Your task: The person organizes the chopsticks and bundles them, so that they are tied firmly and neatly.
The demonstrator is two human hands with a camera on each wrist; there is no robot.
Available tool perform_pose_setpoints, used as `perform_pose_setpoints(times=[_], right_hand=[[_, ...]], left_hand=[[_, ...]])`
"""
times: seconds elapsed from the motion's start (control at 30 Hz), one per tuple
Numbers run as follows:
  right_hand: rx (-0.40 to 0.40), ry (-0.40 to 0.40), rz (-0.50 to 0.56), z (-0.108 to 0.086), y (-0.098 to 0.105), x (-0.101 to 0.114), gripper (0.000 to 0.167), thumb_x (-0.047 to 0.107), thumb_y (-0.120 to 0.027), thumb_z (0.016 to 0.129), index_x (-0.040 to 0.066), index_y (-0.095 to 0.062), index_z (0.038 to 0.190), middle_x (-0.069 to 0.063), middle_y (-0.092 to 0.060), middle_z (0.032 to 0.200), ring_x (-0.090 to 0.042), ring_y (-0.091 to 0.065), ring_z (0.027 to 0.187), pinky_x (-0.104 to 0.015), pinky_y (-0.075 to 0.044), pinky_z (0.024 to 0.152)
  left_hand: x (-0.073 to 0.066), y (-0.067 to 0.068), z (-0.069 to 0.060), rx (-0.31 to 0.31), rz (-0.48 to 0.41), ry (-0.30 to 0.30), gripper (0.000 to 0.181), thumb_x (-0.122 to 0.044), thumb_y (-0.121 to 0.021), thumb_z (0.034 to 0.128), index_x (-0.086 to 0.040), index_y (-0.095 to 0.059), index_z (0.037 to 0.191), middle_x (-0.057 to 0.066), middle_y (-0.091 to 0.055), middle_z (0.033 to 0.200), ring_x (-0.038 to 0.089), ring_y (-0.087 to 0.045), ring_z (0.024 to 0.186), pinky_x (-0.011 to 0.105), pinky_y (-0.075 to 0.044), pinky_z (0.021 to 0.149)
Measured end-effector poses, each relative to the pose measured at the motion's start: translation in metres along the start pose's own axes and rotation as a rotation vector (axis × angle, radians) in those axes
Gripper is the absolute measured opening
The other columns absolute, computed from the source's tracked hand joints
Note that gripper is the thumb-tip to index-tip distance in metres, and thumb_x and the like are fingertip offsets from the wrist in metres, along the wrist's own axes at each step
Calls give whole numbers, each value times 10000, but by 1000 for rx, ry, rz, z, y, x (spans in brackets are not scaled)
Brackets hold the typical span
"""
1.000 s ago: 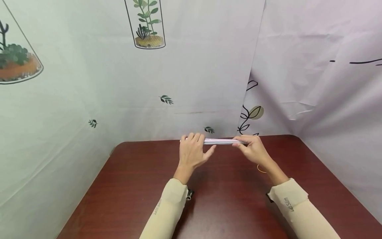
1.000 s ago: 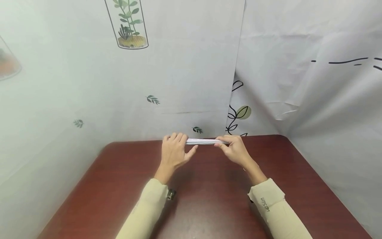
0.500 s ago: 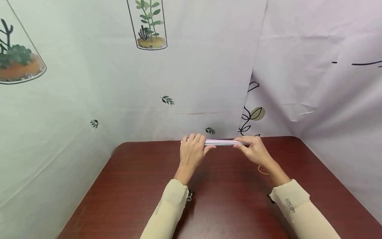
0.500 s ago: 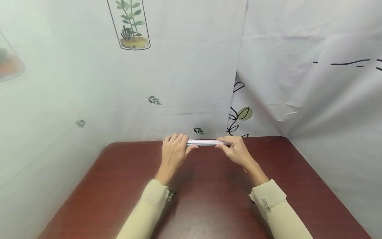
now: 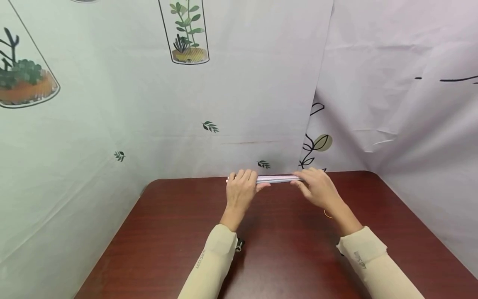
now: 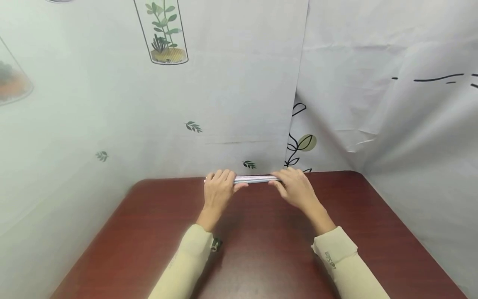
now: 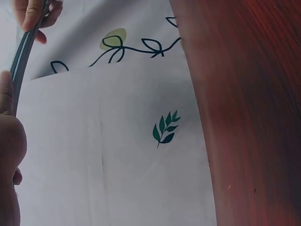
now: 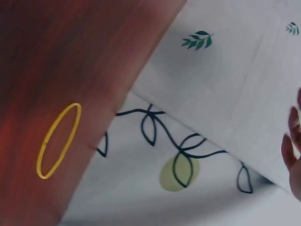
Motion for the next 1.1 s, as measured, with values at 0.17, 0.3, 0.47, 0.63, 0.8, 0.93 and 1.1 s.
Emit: perform_pose_setpoints(times=[0.17,0.3,0.47,0.63,0.8,0.93,1.1], right_hand=[[-35,62,-222,3,2,15,413,409,-556,940,42,-696,1069,-117,-709,901,-310,-613,818,-519,-412,758],[-130,94,-292,7,1,32,574,531,-441,977,25,-673,1115,-139,-697,957,-351,-614,850,-534,-426,765],[-232,102,-319,12,-3,44,582,515,-458,988,-2,-669,1150,-157,-686,1033,-387,-612,915,-525,-451,776],[-322,95,-360,12,0,43,576,506,-400,1019,-10,-650,966,-157,-613,807,-372,-533,699,-490,-427,652],[-441,108,-408,11,4,43,613,528,-349,1030,3,-568,800,-132,-508,688,-362,-462,604,-479,-371,563],[-525,99,-425,12,9,42,612,530,-352,1023,10,-538,757,-133,-487,679,-366,-463,620,-504,-361,598],[-551,93,-421,11,11,40,617,542,-360,1017,7,-535,763,-139,-485,687,-368,-460,634,-518,-359,638]], left_hand=[[-2,2,1,-16,11,6,681,-710,-215,917,-130,-507,712,-14,-479,634,184,-494,593,330,-359,569],[-6,6,5,-33,11,-2,663,-715,-281,899,-130,-540,726,-14,-525,653,183,-514,600,331,-369,568],[-8,8,11,-29,-2,3,608,-710,-415,839,-131,-583,760,-9,-570,685,183,-544,625,343,-406,606],[-7,7,12,-8,-4,28,620,-718,-396,842,-133,-592,779,-12,-579,699,188,-543,641,347,-394,614],[-9,6,12,6,-24,44,579,-698,-481,838,-138,-625,817,-10,-590,720,188,-546,665,353,-405,635],[-10,5,14,35,-42,54,555,-660,-480,894,-131,-647,890,2,-597,781,202,-556,717,367,-427,684],[-10,2,13,112,-57,71,483,-594,-530,917,-122,-628,916,14,-581,818,215,-555,774,365,-429,738]])
Point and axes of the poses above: each hand's wrist, its own z-axis towards the middle knuckle, its own y-axis out of the back of the hand, x = y × z, the point moved 9 cm from there along z, towards the middle knuckle
